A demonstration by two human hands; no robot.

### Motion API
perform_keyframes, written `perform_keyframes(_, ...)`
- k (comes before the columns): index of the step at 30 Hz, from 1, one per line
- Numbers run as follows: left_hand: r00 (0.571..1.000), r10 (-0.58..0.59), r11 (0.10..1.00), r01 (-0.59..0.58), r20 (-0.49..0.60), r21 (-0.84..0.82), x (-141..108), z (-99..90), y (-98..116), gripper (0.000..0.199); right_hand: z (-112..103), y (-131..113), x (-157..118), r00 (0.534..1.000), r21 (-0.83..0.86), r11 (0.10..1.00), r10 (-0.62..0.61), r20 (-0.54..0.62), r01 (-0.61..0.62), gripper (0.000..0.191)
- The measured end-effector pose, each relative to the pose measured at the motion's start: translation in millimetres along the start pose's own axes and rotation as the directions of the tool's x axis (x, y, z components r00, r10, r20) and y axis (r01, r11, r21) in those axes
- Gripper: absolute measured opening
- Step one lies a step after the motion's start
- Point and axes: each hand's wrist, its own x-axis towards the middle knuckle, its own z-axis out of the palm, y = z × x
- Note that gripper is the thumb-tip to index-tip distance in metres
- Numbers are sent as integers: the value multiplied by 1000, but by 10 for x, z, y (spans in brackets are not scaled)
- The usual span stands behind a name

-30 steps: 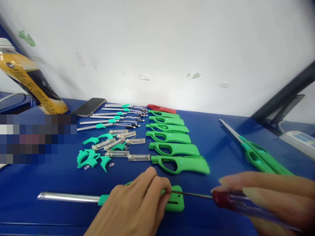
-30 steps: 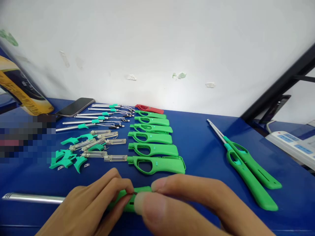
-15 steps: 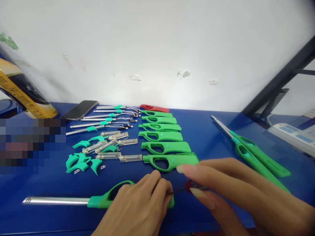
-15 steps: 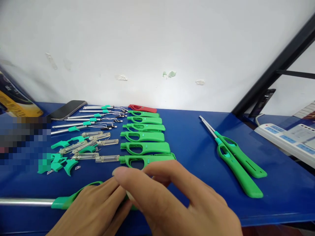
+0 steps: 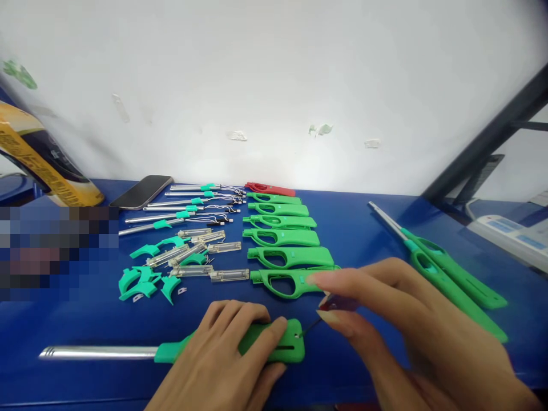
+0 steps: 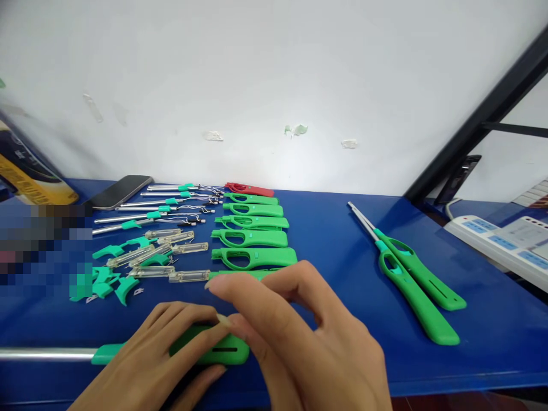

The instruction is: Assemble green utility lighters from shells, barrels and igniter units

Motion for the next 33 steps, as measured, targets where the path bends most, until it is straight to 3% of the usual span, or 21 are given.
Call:
perform_keyframes(10, 995, 3, 1000, -4, -98, -11, -15, 57, 48, 34, 109, 2, 15, 999, -42, 998, -39, -35, 37, 38)
perform_keyframes(15, 996, -16, 1000, 15, -84, -5, -29, 57, 66, 34, 75, 5, 21, 989, 1, 993, -115, 97, 115, 39)
perform_keyframes(22, 993, 10, 1000, -9, -120, 12, -6, 82, 73, 35, 107, 64, 53, 981, 29, 989, -145, 129, 142, 33)
perform_keyframes(27, 990, 19, 1000, -17, -140, 14, 0, 81, 77, 38, 164, 87, 46, 986, 27, 990, -142, 90, 140, 31)
perform_keyframes(31, 988, 15, 1000, -15, -154, 4, 3, 81, 76, 36, 122, 71, 25, 996, 69, 996, -58, 71, 54, 27)
perform_keyframes(33, 987, 30, 1000, -28, -159, 13, 6, 75, 76, 35, 111, 57, 18, 1000, 125, 992, -26, 5, 25, 25)
